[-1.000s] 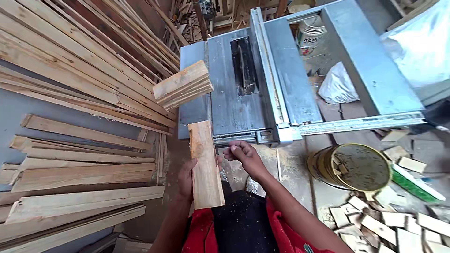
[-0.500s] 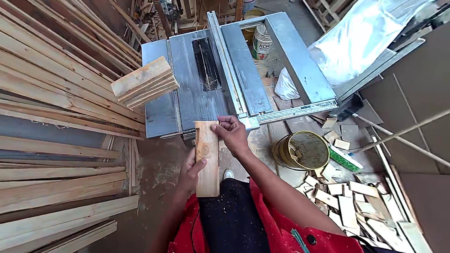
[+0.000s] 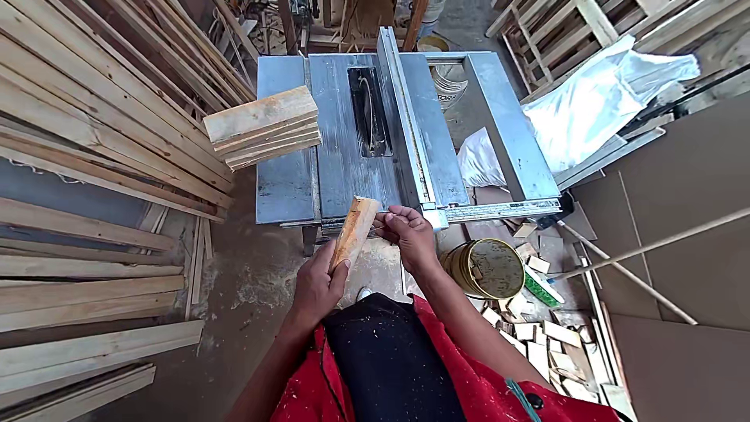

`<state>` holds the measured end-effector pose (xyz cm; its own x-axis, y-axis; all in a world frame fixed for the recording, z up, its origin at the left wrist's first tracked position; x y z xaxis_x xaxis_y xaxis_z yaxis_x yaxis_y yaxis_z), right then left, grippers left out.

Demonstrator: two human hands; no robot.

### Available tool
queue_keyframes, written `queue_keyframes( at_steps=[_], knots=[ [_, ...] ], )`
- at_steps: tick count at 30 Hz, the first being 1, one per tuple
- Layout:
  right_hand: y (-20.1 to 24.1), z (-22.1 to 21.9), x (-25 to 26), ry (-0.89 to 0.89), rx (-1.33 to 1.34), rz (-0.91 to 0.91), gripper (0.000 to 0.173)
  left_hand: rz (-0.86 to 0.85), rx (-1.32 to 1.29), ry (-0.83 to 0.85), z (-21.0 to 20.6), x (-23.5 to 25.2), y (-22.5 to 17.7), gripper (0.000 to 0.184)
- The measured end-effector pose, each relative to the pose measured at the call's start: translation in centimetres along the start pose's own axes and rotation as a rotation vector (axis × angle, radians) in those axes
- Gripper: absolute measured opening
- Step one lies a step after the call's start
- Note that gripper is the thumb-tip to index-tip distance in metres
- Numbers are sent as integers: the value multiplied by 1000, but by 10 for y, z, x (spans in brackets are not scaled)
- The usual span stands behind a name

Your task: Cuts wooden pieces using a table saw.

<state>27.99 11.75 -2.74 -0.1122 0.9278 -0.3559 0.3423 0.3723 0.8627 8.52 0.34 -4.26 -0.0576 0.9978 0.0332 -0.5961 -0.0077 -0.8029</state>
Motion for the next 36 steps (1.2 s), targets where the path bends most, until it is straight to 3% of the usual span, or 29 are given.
queue_keyframes(
  at_steps=[4,10,12,14,16,18,22,25,27,29,32,34,36],
  knots=[
    [-9,5,-14,10,-225,107,26,-65,56,-49,17,9,4,47],
    [-17,64,-61,-141,-401,321,27,246,-924,-5,15,33,24,45],
    [-9,96,-74,-262,-509,343,30,327,-1079,-61,18,37,31,41],
    [5,128,-82,-393,-822,306,39,362,-1097,-105,26,46,36,40],
    [18,143,-86,-460,-1107,252,47,363,-1042,-101,31,59,37,40],
    [27,142,-82,-386,-1241,298,51,367,-990,-82,24,72,32,41],
    [28,95,-49,35,-1409,578,57,425,-882,-9,-11,103,13,65],
    [18,55,-14,396,-1594,579,84,437,-822,69,-49,128,-1,72],
    [11,47,12,524,-1758,559,108,395,-732,113,-71,142,-11,68],
    [6,53,33,563,-1848,584,116,291,-435,180,-83,152,-18,58],
    [9,62,51,571,-1965,608,116,74,77,263,-81,156,-20,43],
    [13,60,56,557,-2010,599,116,-42,279,325,-80,149,-15,56],
    [18,56,64,540,-2034,584,117,-118,382,386,-81,140,-8,83]
  ],
)
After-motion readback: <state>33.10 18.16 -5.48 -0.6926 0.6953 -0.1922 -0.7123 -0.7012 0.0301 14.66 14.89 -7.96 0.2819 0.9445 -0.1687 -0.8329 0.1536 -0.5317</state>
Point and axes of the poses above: each hand's wrist, its own x-axis towards the middle knuckle, its own z-axis out of the back of the hand, y = z × x, the point moved 2 cm from there along x, towards the middle knuckle, and after that the axes turned 5 degrees about y, right-handed, at the moved point
